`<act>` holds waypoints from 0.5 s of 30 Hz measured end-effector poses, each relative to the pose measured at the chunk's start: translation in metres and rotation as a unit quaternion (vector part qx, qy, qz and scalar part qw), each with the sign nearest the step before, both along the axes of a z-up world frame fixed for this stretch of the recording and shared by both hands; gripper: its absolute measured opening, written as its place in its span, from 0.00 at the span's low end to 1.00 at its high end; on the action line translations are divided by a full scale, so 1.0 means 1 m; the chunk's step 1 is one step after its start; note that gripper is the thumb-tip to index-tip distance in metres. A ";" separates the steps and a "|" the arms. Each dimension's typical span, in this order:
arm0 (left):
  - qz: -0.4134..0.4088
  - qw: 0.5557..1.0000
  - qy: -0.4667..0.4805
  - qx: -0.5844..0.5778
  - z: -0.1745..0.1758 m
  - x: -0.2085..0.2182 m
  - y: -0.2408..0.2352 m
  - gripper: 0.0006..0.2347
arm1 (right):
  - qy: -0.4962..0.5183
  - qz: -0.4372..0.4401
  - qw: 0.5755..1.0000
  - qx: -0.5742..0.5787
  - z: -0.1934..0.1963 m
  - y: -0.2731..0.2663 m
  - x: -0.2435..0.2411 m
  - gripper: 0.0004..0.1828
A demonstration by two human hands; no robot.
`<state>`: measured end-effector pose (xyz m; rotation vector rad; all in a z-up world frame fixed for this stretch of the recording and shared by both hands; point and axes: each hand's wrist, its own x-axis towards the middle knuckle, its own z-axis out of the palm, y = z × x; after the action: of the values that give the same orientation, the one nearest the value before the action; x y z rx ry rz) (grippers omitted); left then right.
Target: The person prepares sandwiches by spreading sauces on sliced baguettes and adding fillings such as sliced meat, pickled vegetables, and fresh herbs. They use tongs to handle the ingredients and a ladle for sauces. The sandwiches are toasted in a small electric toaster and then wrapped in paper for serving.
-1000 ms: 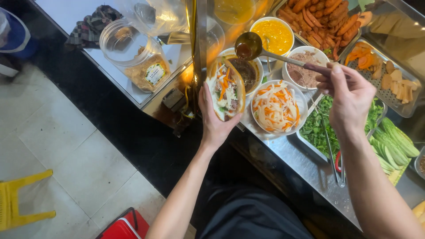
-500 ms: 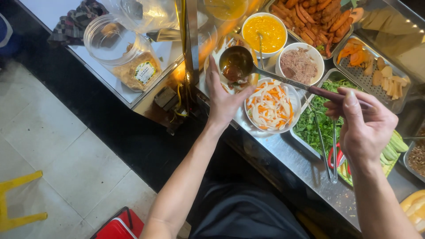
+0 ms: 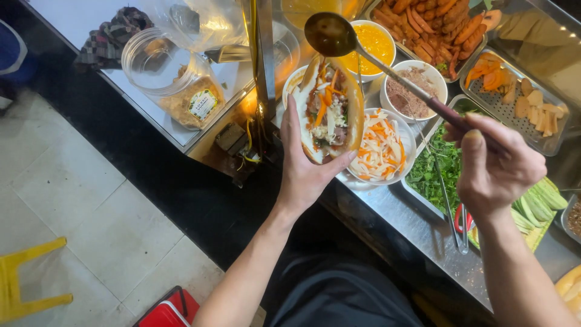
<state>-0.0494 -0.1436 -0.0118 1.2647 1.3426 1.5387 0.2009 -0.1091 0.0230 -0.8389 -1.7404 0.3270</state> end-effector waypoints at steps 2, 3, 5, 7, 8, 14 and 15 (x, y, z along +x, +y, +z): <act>0.004 1.000 0.004 -0.002 -0.007 -0.001 0.007 0.53 | -0.016 0.002 1.000 0.007 -0.002 -0.009 0.008 0.13; 0.008 1.000 0.006 -0.005 -0.010 -0.001 0.010 0.53 | -0.034 0.004 0.999 0.013 -0.004 -0.014 0.012 0.13; 0.012 1.000 0.003 0.008 -0.031 -0.003 0.023 0.54 | -0.038 0.002 0.999 0.011 -0.002 -0.027 0.018 0.13; 0.012 1.000 0.000 0.020 -0.041 -0.006 0.032 0.55 | -0.043 -0.004 0.999 0.008 -0.006 -0.035 0.019 0.12; 0.013 1.000 -0.005 0.010 -0.039 -0.008 0.035 0.55 | 0.036 -0.026 0.998 -0.033 -0.011 -0.036 0.018 0.12; -0.005 0.998 -0.022 -0.052 -0.040 -0.025 0.024 0.54 | 0.184 -0.119 0.955 -0.198 -0.023 -0.024 -0.022 0.16; -0.010 0.997 -0.026 -0.076 -0.035 -0.032 0.019 0.54 | 0.147 -0.131 0.957 -0.213 -0.030 -0.021 -0.032 0.15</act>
<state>-0.0809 -0.1245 -0.0468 1.1342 1.3819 1.4174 0.1694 -0.1301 -0.0066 -1.2481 -1.2780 0.6273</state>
